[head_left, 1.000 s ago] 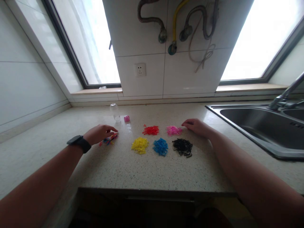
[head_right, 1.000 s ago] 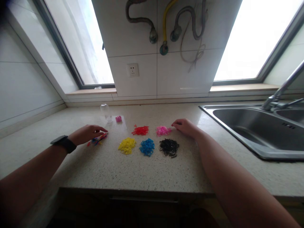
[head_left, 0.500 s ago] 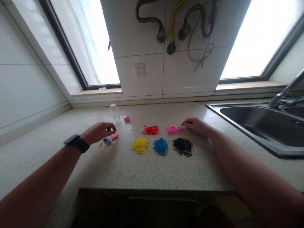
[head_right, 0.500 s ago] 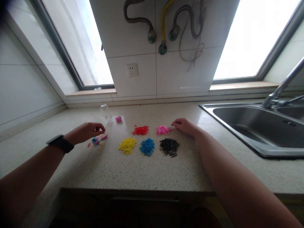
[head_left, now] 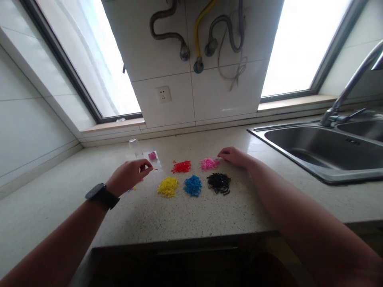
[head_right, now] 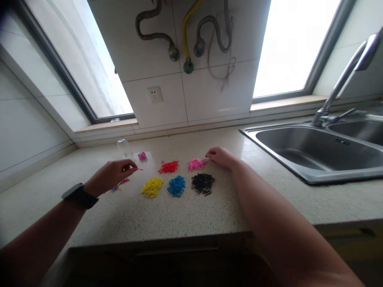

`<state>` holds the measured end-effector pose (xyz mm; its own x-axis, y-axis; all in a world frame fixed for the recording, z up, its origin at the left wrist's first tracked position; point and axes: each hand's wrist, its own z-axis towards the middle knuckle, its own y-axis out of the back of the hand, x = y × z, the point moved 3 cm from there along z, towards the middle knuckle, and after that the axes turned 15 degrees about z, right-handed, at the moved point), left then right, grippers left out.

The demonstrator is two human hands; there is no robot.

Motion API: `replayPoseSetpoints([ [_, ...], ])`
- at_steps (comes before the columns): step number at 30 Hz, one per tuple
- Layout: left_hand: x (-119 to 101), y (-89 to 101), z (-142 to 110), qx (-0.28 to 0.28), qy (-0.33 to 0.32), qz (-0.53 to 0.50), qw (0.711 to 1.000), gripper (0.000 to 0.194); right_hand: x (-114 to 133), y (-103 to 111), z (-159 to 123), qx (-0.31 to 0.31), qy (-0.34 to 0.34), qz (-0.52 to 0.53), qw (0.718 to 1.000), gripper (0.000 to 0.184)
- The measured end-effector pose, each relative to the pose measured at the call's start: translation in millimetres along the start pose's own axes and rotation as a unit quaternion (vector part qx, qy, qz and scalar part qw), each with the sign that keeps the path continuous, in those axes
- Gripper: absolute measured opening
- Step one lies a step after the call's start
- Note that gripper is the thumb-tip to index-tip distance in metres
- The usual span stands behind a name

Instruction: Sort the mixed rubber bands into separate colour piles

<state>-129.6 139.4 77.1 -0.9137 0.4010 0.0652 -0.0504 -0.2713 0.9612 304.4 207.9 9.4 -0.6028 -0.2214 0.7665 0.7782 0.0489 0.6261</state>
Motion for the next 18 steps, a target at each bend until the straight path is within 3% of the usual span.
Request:
replayPoseSetpoints([
  [5, -18, 3.9, 9, -0.002, 0.012, 0.043, 0.999, 0.029, 0, 0, 0, -0.001, -0.006, -0.012, 1.000, 0.028],
  [10, -30, 0.2, 36, -0.013, 0.019, 0.063, 0.998, 0.030, -1, -1, 1, -0.007, 0.005, -0.013, 1.000, 0.029],
  [18, -53, -24.6, 70, 0.032, -0.012, 0.051, 0.998, 0.030, 3, 0, -2, -0.011, 0.018, -0.026, 0.999, 0.031],
])
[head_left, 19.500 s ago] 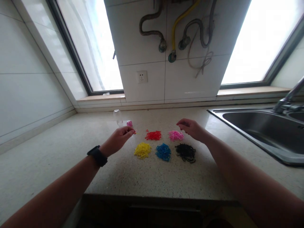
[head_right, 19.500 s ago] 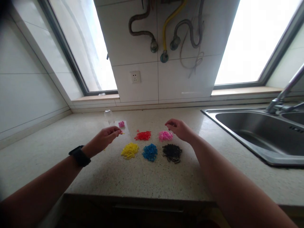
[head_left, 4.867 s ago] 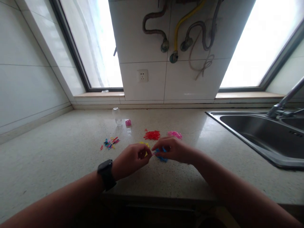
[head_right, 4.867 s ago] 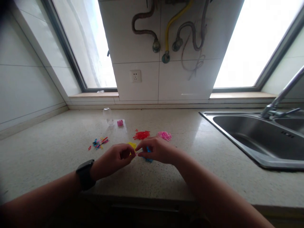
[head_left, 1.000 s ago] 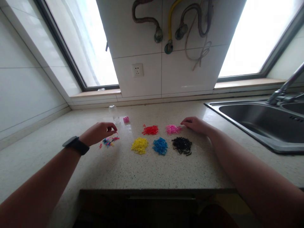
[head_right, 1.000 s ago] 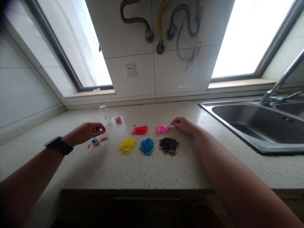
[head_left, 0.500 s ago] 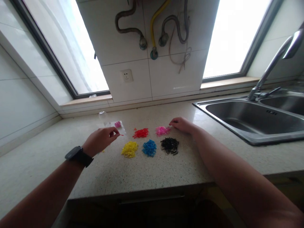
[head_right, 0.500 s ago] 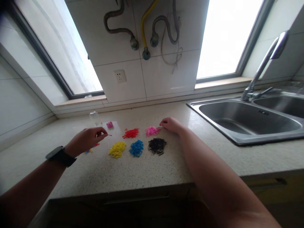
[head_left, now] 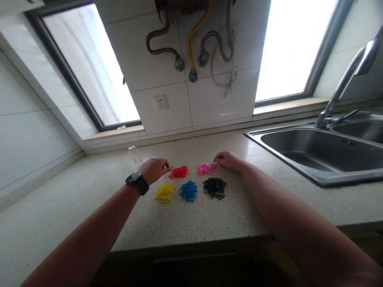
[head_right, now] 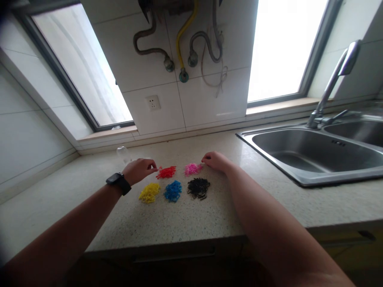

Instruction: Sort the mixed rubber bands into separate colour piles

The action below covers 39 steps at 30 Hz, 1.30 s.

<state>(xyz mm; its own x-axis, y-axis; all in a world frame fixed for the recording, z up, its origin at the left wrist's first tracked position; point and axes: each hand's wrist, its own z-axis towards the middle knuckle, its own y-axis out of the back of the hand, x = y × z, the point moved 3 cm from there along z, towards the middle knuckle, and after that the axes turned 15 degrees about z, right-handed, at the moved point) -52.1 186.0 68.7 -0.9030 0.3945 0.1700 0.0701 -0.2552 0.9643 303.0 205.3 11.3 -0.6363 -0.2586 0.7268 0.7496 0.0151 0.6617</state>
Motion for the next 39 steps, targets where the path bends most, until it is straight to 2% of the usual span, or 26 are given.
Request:
replayPoseSetpoints([
  [5, 12, -11.8, 3, 0.052, -0.016, -0.035, 0.998, 0.035, -2, 0, 2, -0.003, 0.003, 0.002, 1.000, 0.031],
  [9, 22, -20.5, 8, 0.071, -0.015, -0.047, 0.996, 0.029, -4, 0, 4, -0.004, -0.002, 0.009, 1.000, 0.032],
  [17, 8, -46.1, 29, 0.104, -0.054, -0.072, 0.991, 0.032, -3, 1, 3, -0.006, -0.009, 0.021, 1.000, 0.031],
  [23, -2, -46.3, 31, 0.110, -0.066, -0.110, 0.986, 0.031, -4, 1, 5, -0.008, -0.010, 0.023, 1.000, 0.029],
  [27, -1, -37.3, 26, 0.080, -0.057, -0.130, 0.987, 0.024, -4, 0, 5, -0.008, -0.009, 0.025, 1.000, 0.030],
  [31, 5, -21.9, 8, 0.015, -0.033, -0.138, 0.990, 0.027, -4, 0, 5, -0.007, -0.010, 0.024, 1.000, 0.031],
  [34, 2, -10.2, -22, -0.030, -0.018, -0.142, 0.989, 0.027, -6, 0, 6, -0.009, -0.011, 0.016, 1.000, 0.030],
  [37, -17, -0.1, -63, -0.040, -0.031, -0.154, 0.987, 0.025, -8, -1, 8, -0.010, -0.008, 0.012, 1.000, 0.031],
  [39, -37, 5.6, -91, -0.019, -0.049, -0.175, 0.983, 0.025, -9, -1, 9, -0.007, -0.009, 0.016, 1.000, 0.032],
])
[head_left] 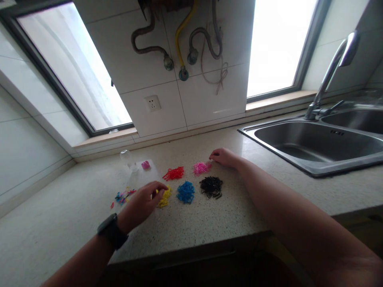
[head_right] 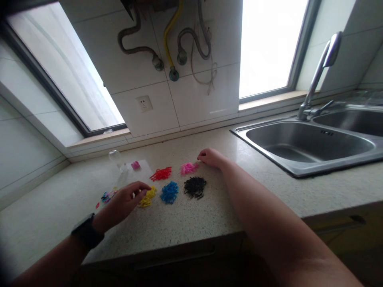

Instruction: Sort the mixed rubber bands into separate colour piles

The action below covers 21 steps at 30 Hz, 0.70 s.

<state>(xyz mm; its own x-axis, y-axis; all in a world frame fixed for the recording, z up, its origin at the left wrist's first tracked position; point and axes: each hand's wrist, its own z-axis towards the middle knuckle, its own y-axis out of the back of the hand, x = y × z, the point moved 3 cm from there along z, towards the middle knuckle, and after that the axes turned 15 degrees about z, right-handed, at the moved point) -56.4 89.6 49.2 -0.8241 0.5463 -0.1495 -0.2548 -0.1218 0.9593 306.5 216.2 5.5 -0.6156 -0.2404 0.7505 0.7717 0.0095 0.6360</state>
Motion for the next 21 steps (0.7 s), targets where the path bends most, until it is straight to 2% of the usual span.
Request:
replayPoseSetpoints([
  [3, -39, -4.0, -29, 0.029, -0.062, -0.040, 0.997, 0.024, -2, 0, 0, 0.002, 0.001, 0.010, 1.000, 0.033],
  [5, -63, -6.0, -40, -0.002, -0.142, -0.057, 0.988, 0.020, -2, 1, -1, 0.000, 0.003, 0.014, 1.000, 0.033],
  [8, -87, -12.6, -48, -0.048, -0.283, -0.062, 0.956, 0.014, 0, 3, -4, -0.001, -0.008, 0.014, 1.000, 0.032],
  [11, -96, -21.4, -50, -0.053, -0.361, -0.032, 0.931, 0.012, 4, 4, -8, -0.001, -0.008, 0.014, 1.000, 0.032],
  [18, -95, -24.0, -53, -0.078, -0.402, 0.047, 0.911, 0.012, 13, 2, -11, 0.014, -0.011, -0.005, 1.000, 0.032],
  [21, -96, -24.5, -56, -0.081, -0.420, 0.081, 0.900, 0.008, 19, -2, -12, 0.017, 0.019, -0.014, 1.000, 0.029],
])
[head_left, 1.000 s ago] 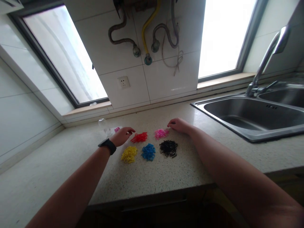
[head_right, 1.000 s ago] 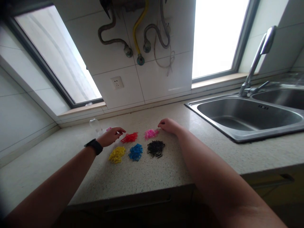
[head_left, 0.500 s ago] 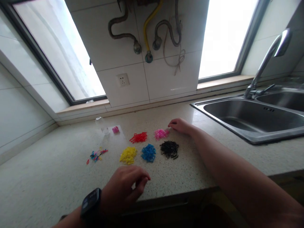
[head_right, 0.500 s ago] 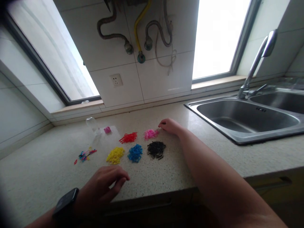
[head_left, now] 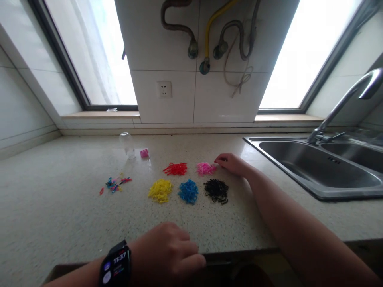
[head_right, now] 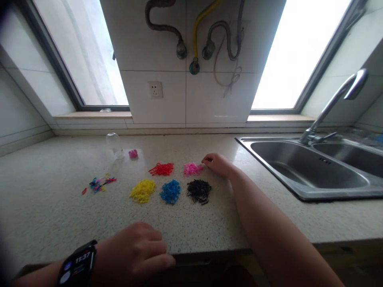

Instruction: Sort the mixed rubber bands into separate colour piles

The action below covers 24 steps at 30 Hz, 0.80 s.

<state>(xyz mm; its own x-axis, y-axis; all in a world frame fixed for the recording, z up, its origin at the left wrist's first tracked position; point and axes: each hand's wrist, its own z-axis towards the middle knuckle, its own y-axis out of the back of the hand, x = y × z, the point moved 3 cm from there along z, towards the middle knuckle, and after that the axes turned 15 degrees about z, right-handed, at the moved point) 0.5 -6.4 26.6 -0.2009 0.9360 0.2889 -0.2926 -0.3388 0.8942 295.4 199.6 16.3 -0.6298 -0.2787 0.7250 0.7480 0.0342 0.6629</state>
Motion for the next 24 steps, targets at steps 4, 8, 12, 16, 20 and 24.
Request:
replayPoseSetpoints([
  [4, -3, 1.4, -1, -0.008, -0.010, 0.036, 0.999, 0.005, 14, -7, -6, -0.015, 0.031, -0.028, 0.999, 0.028],
  [8, -5, 1.8, -3, -0.029, -0.023, 0.055, 0.998, 0.010, 36, -17, -14, -0.032, 0.060, -0.040, 0.997, 0.027],
  [12, -5, 1.2, -6, -0.051, -0.034, 0.060, 0.996, 0.014, 63, -28, -17, -0.060, 0.081, 0.001, 0.995, 0.028],
  [16, -5, 0.9, -8, -0.051, -0.047, 0.064, 0.996, 0.018, 105, -45, -15, -0.030, 0.124, 0.018, 0.992, 0.027],
  [20, -6, 1.4, -9, -0.047, -0.059, 0.059, 0.995, 0.017, 158, -75, -11, 0.060, 0.180, -0.016, 0.982, 0.021],
  [24, -5, 2.0, -10, -0.048, -0.058, 0.057, 0.995, 0.017, 202, -120, -1, 0.143, 0.231, -0.031, 0.962, 0.021],
])
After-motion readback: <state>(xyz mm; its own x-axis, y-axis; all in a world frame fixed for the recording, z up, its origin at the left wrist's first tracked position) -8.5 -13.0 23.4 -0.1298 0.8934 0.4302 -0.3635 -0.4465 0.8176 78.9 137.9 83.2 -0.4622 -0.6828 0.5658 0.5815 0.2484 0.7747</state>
